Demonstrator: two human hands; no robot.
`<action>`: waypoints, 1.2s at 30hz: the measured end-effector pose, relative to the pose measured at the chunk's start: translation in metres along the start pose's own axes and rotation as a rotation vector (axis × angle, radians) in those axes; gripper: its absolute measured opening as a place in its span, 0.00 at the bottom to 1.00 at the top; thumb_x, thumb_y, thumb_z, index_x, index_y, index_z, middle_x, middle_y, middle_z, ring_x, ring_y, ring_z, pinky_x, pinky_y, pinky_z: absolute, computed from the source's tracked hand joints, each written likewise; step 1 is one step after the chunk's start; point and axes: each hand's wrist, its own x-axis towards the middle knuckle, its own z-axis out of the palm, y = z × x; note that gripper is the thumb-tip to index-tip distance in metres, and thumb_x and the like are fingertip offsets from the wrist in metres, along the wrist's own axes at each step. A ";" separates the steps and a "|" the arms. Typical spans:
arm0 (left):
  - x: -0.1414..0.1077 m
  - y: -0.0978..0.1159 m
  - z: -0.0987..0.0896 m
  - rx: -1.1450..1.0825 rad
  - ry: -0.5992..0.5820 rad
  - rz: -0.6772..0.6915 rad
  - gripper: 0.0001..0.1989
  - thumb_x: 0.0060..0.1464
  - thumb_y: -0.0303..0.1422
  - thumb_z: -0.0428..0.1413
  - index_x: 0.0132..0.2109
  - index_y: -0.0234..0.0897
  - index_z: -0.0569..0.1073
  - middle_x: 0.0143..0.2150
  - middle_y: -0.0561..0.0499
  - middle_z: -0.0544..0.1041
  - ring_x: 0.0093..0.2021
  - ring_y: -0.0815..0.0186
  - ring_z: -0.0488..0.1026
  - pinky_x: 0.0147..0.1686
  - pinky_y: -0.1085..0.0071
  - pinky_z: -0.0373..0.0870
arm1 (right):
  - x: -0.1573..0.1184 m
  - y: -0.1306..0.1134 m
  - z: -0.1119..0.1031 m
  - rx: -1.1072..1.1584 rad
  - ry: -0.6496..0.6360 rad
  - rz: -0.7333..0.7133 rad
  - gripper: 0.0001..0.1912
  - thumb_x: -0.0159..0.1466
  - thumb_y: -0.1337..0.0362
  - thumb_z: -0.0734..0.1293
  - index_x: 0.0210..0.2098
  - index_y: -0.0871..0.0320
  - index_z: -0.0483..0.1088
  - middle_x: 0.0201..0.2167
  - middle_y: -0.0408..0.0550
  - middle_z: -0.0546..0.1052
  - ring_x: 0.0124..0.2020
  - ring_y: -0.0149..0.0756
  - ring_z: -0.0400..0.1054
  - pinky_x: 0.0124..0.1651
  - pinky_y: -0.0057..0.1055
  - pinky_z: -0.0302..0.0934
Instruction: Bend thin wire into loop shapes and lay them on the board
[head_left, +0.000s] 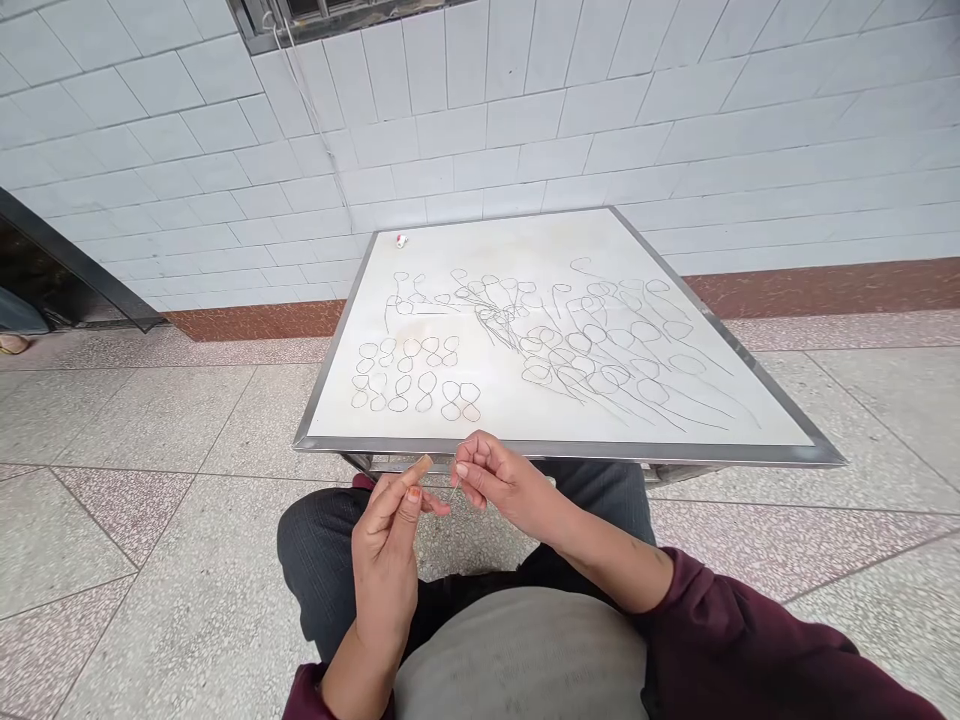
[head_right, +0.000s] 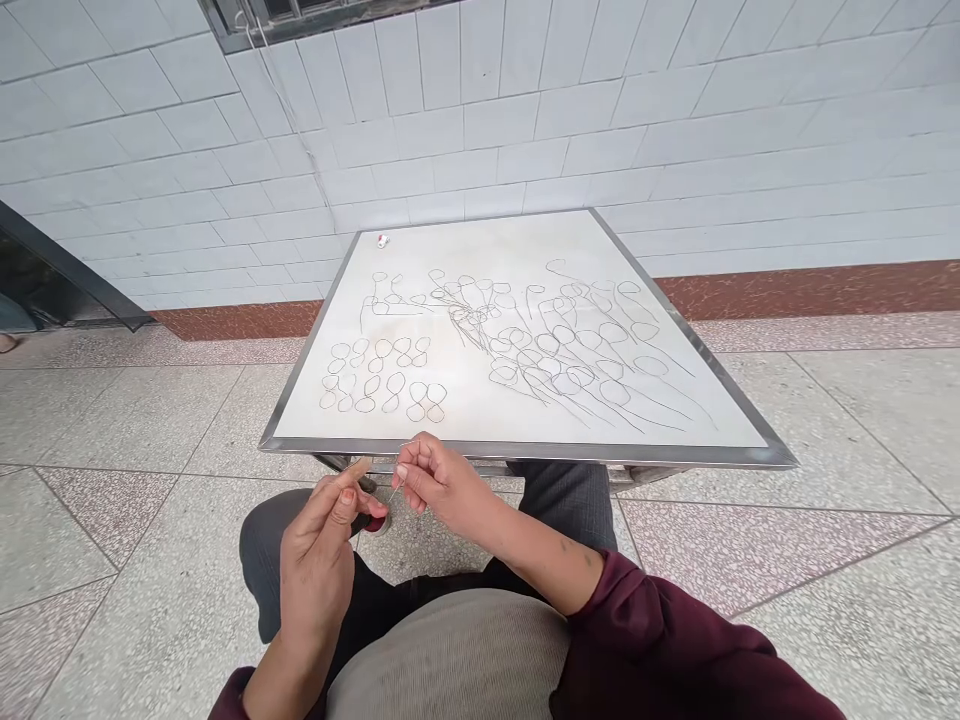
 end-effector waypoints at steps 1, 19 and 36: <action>-0.001 -0.002 0.001 -0.043 0.012 0.010 0.16 0.60 0.36 0.53 0.52 0.38 0.75 0.33 0.49 0.74 0.35 0.65 0.72 0.39 0.67 0.69 | 0.000 -0.001 0.000 0.007 0.002 -0.001 0.11 0.65 0.55 0.63 0.34 0.55 0.61 0.28 0.40 0.71 0.21 0.25 0.59 0.26 0.27 0.54; 0.002 0.025 0.002 -0.325 -0.323 -0.320 0.36 0.54 0.31 0.60 0.67 0.42 0.54 0.24 0.59 0.71 0.25 0.70 0.72 0.36 0.69 0.68 | -0.015 -0.029 -0.012 -0.245 -0.188 0.018 0.04 0.67 0.62 0.61 0.36 0.55 0.64 0.29 0.42 0.71 0.25 0.27 0.62 0.30 0.27 0.59; 0.003 0.020 0.001 -0.446 -0.454 -0.506 0.38 0.53 0.29 0.60 0.67 0.39 0.53 0.23 0.56 0.72 0.23 0.68 0.71 0.27 0.70 0.70 | -0.015 -0.034 -0.016 -0.315 -0.339 -0.021 0.08 0.67 0.63 0.61 0.45 0.52 0.67 0.27 0.40 0.72 0.26 0.29 0.66 0.33 0.28 0.62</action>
